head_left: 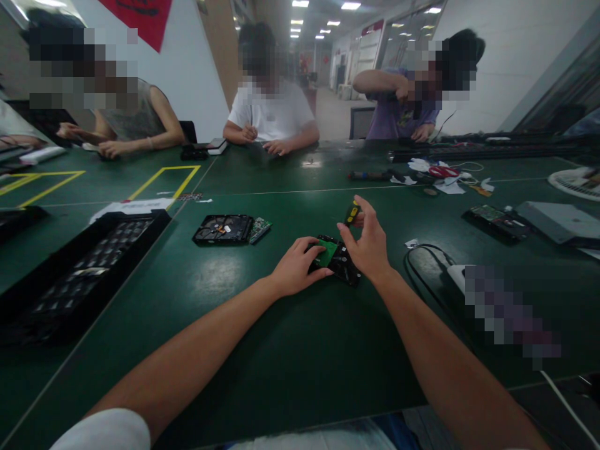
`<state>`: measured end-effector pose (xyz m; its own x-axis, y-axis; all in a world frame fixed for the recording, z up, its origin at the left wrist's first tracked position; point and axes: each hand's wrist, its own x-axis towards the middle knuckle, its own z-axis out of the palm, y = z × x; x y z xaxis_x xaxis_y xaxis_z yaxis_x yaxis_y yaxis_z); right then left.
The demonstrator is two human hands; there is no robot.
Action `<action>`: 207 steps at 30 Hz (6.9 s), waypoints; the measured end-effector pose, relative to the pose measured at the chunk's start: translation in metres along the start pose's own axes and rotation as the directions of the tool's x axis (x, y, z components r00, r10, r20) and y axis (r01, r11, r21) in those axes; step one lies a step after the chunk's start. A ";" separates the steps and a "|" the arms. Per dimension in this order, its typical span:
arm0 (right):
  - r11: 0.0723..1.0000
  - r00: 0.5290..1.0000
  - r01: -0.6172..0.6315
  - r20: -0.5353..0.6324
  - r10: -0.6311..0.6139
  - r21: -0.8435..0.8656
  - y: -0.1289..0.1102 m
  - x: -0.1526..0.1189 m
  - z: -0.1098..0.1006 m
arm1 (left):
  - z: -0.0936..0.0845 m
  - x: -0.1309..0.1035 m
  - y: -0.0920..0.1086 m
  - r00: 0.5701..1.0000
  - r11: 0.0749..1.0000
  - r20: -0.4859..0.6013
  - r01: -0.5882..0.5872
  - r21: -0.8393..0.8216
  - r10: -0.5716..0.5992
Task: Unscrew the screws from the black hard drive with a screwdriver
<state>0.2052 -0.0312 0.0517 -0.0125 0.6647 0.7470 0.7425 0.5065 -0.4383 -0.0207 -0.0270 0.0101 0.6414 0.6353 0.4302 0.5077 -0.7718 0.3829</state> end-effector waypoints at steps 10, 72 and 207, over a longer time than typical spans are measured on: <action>1.000 1.000 0.011 0.028 -0.011 0.024 0.000 -0.001 0.000 | -0.001 0.000 0.001 1.000 1.000 0.005 -0.009 0.014 0.009; 0.999 1.000 0.023 0.018 -0.023 0.026 0.001 -0.001 0.002 | 0.001 0.000 0.000 1.000 1.000 -0.005 -0.012 0.013 0.012; 1.000 1.000 0.009 0.004 -0.009 0.000 0.001 0.000 0.001 | 0.002 0.000 -0.002 1.000 1.000 -0.007 -0.011 0.011 0.011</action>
<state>0.2055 -0.0301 0.0512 -0.0222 0.6622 0.7490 0.7427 0.5125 -0.4310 -0.0205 -0.0255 0.0073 0.6430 0.6270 0.4398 0.5071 -0.7789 0.3690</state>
